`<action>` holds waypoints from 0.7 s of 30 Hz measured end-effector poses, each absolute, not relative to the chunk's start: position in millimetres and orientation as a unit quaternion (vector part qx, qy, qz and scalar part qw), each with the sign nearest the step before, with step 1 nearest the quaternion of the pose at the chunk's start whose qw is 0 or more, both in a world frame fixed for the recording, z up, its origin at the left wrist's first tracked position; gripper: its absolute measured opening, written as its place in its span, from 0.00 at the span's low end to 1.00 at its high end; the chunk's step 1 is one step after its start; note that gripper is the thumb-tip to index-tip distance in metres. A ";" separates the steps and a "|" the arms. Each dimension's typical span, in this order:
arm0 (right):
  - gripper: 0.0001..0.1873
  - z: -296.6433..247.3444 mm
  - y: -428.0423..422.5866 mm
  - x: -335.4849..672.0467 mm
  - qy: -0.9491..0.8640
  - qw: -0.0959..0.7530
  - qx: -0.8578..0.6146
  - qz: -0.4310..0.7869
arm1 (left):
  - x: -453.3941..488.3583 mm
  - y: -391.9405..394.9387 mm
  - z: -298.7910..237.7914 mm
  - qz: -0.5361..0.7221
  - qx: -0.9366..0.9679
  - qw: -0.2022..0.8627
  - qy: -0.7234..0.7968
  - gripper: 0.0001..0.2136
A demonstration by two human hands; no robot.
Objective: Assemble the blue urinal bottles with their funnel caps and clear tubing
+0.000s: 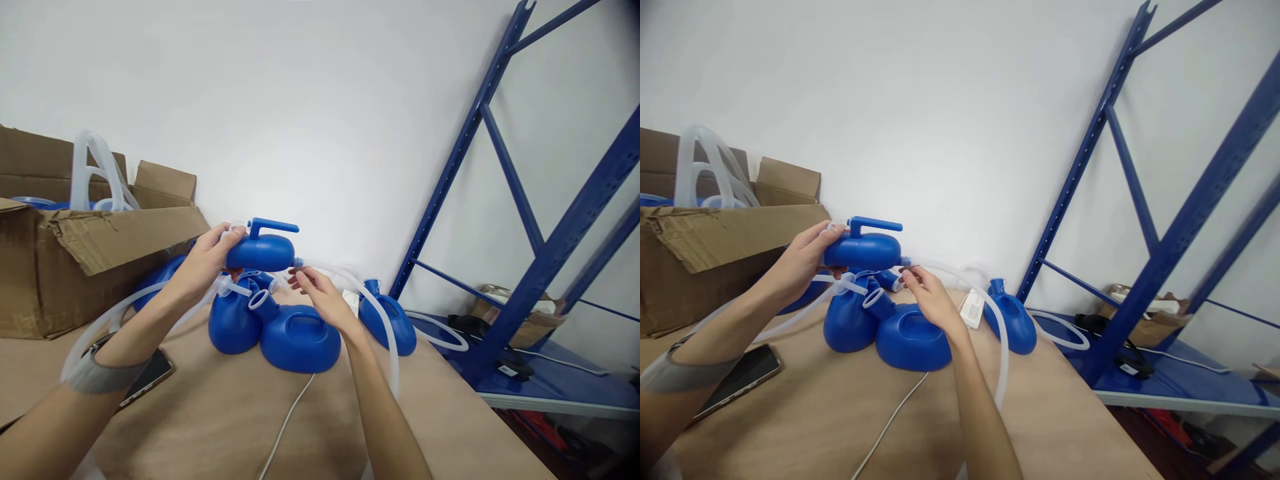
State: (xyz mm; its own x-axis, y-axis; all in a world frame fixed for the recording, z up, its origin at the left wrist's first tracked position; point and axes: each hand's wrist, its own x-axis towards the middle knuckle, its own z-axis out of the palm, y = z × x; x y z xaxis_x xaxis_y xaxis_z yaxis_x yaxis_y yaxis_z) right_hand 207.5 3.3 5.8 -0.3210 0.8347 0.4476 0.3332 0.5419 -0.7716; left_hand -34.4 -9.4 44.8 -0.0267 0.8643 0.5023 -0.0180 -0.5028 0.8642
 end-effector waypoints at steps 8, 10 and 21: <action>0.44 -9.5 4.7 233.1 -0.824 0.069 -0.526 0.200 | -38.1 20.3 27.4 0.682 0.510 0.403 0.336 0.17; 0.46 -17.1 14.6 235.7 -0.806 0.013 -0.557 0.198 | -39.9 29.4 20.8 0.685 0.500 0.401 0.347 0.17; 0.40 -29.9 38.4 265.3 -0.838 0.047 -0.509 0.190 | -33.8 43.4 -5.6 0.501 0.634 0.362 0.465 0.39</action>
State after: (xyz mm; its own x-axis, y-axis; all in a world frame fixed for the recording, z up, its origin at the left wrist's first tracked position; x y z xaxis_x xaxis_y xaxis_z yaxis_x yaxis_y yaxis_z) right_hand 265.3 38.4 -29.9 -0.4776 0.8711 -0.1145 0.8353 0.4098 -0.3664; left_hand -33.8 43.4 -5.6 0.0652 0.9526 0.2973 0.2271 -0.3043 0.9251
